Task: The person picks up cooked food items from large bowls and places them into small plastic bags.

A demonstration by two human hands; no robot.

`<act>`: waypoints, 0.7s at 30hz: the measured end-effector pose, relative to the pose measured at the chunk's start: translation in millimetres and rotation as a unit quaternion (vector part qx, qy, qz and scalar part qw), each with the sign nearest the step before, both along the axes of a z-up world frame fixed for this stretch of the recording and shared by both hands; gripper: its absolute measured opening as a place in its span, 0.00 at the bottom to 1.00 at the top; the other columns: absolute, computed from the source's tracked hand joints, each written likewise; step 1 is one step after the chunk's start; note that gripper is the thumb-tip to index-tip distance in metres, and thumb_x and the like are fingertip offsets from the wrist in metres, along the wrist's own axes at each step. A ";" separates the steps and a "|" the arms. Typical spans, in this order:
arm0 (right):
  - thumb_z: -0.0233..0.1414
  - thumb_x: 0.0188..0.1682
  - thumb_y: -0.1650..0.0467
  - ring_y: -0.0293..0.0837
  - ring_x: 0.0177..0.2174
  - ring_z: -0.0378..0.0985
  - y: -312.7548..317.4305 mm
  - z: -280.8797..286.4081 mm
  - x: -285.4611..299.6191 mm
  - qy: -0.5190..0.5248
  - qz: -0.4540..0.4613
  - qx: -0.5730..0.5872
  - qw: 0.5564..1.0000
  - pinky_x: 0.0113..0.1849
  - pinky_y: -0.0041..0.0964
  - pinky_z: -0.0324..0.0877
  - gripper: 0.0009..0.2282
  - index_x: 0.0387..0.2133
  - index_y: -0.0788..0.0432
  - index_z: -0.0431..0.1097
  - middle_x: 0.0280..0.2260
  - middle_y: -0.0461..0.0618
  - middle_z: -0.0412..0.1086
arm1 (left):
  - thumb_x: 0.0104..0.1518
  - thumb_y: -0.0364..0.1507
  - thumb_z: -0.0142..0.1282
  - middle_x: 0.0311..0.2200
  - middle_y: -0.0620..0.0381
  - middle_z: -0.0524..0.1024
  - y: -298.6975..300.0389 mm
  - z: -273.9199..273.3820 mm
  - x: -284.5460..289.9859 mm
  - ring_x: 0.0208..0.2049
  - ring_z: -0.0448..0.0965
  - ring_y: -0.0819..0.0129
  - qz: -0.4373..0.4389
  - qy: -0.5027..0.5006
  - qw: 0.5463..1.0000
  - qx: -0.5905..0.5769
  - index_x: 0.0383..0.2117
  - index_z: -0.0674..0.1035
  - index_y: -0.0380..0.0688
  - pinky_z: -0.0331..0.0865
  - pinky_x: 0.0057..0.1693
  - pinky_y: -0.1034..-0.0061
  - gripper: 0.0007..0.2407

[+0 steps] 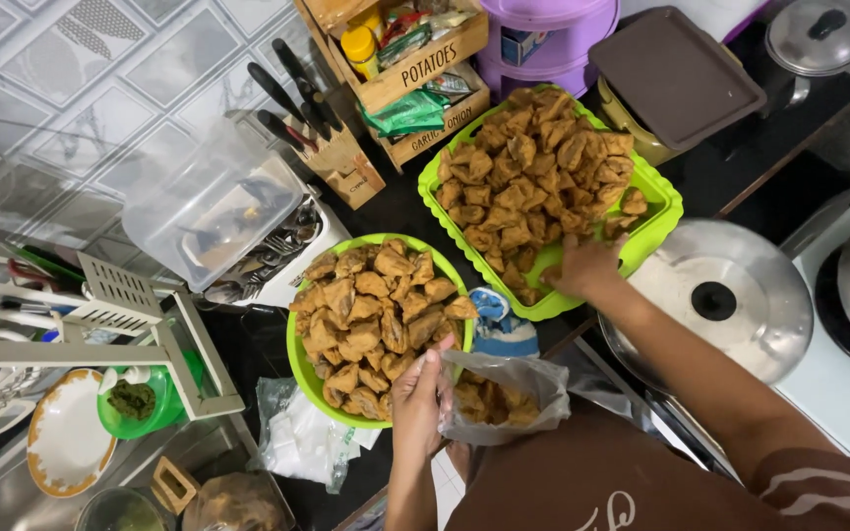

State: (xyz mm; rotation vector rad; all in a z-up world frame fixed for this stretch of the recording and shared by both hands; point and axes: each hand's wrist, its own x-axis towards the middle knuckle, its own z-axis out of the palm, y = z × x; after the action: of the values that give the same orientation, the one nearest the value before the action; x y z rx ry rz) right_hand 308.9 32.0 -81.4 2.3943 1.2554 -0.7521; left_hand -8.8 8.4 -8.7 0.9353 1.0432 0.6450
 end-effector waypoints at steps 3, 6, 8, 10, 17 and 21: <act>0.39 0.49 0.40 0.63 0.66 0.53 6.6 -13.1 -7.8 -0.005 0.001 -0.040 0.999 0.62 0.79 0.28 0.40 0.71 0.45 0.42 0.66 0.60 0.57 | 0.64 0.39 0.47 0.08 0.60 0.65 0.6 -3.5 -0.6 0.06 0.56 0.77 -0.003 -0.010 1.000 0.008 0.60 0.78 0.38 0.52 0.16 0.83 0.22; 0.43 0.48 0.40 0.65 0.68 0.44 20.3 -37.5 -3.8 -0.018 0.000 -0.087 0.996 0.61 0.81 0.31 0.44 0.73 0.46 0.34 0.70 0.66 0.44 | 0.64 0.39 0.46 0.08 0.60 0.64 1.2 -3.3 -1.4 0.06 0.56 0.77 -0.010 -0.013 1.000 0.001 0.60 0.77 0.39 0.52 0.16 0.82 0.23; 0.43 0.51 0.48 0.63 0.65 0.52 23.9 -58.2 -2.0 -0.010 0.014 -0.075 0.997 0.54 0.65 0.51 0.40 0.73 0.48 0.35 0.69 0.69 0.44 | 0.64 0.40 0.46 0.08 0.60 0.64 0.2 1.6 -0.4 0.06 0.56 0.77 -0.010 -0.006 1.000 0.004 0.60 0.78 0.39 0.52 0.16 0.83 0.23; 0.44 0.55 0.57 0.61 0.61 0.60 24.8 -70.2 -1.8 -0.003 0.027 -0.062 0.998 0.47 0.49 0.72 0.35 0.73 0.50 0.35 0.68 0.71 0.45 | 0.64 0.40 0.46 0.08 0.60 0.65 0.0 4.4 -0.4 0.06 0.56 0.77 -0.010 0.000 1.000 0.008 0.59 0.78 0.39 0.52 0.16 0.84 0.23; 0.51 0.52 0.68 0.55 0.42 0.76 28.1 -63.1 -4.8 0.050 -0.005 -0.031 0.998 0.40 0.45 0.76 0.18 0.56 0.57 0.67 0.61 0.65 0.50 | 0.65 0.37 0.48 0.08 0.58 0.66 -1.4 -2.0 -1.2 0.05 0.56 0.76 -0.006 -0.033 0.999 0.012 0.56 0.80 0.35 0.53 0.16 0.82 0.21; 0.55 0.49 0.68 0.59 0.39 0.78 24.6 -62.5 -0.6 0.084 0.005 0.004 0.996 0.37 0.43 0.80 0.21 0.55 0.63 0.66 0.61 0.69 0.49 | 0.65 0.37 0.47 0.08 0.60 0.65 -3.5 1.3 -0.1 0.05 0.56 0.77 -0.011 -0.031 0.999 0.010 0.59 0.78 0.36 0.53 0.15 0.83 0.21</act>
State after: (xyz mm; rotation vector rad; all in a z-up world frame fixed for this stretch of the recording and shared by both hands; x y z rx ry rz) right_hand 308.3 56.6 -143.9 2.3698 1.3366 -0.9648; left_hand -8.9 4.9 -7.4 0.9359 0.9716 0.6640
